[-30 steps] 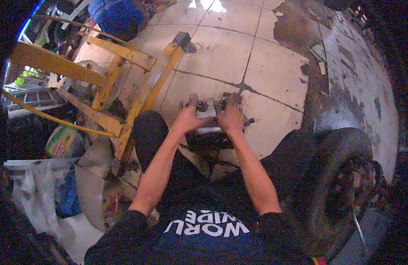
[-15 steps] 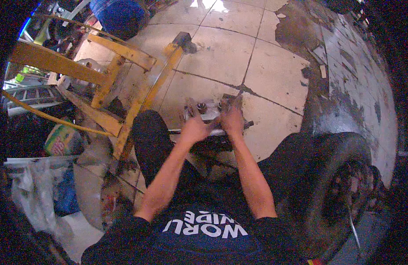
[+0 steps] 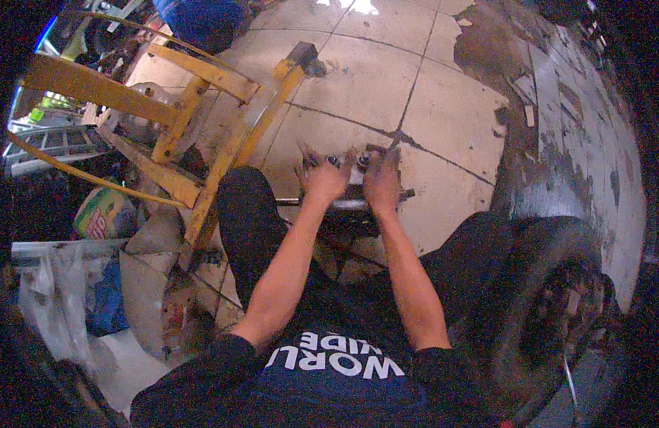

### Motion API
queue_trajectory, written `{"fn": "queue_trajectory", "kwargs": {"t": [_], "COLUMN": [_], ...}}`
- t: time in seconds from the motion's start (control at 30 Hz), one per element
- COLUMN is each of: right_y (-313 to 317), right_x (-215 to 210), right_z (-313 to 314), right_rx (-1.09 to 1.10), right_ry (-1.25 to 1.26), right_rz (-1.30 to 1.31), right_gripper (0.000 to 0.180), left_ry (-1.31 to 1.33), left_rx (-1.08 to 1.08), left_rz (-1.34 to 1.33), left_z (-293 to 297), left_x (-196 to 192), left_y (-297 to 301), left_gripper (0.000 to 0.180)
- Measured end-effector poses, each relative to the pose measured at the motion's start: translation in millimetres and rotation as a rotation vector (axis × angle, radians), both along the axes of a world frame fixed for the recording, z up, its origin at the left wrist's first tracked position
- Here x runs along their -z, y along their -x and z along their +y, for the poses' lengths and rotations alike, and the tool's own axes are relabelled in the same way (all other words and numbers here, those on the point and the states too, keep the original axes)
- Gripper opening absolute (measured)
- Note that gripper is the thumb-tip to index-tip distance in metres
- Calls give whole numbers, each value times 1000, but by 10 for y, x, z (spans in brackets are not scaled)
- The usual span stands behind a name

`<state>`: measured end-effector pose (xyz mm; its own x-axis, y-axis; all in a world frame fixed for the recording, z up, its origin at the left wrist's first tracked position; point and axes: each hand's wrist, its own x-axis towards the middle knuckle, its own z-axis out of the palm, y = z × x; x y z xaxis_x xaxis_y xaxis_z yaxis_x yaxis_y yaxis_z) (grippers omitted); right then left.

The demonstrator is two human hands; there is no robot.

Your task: The person sits on the floor and assembles a mechanical part by hand, repeatedly attaching and detaching small metal components. The person manipulates the part with both hands, adjusting the position of the components throughout the process.

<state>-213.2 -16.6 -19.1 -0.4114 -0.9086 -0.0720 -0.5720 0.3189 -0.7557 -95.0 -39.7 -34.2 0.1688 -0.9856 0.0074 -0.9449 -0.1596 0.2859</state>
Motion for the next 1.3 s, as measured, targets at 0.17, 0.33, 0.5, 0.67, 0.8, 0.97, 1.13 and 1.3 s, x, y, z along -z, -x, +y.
{"fn": "queue_trajectory", "kwargs": {"t": [0.17,0.33,0.5,0.67,0.8,0.97,1.13,1.3], "right_y": [-96,12,-129,-37,-51,-37,-50,-73], "right_x": [-20,-78,-169,-59,-119,-82,-29,-106], "right_z": [22,31,30,52,14,-14,35,16], "right_rx": [22,32,-6,17,7,3,25,-24], "right_ry": [84,2,44,3,5,80,90,79], "right_rz": [7,31,14,44,-2,92,31,65], "right_gripper": [67,65,63,64,63,60,61,63], "left_ry": [-302,-492,-510,-175,-697,-128,-507,-242], "left_rx": [-10,65,8,279,363,564,395,440], "left_rz": [182,231,307,132,331,377,336,496], "left_z": [-38,-93,-224,89,-391,-13,-433,-215], "left_x": [-362,-715,-608,-566,-676,-586,-268,-306], "left_y": [-147,-16,-257,-363,-603,-756,-678,-807], "left_gripper": [119,112,104,114,109,116,85,51]}}
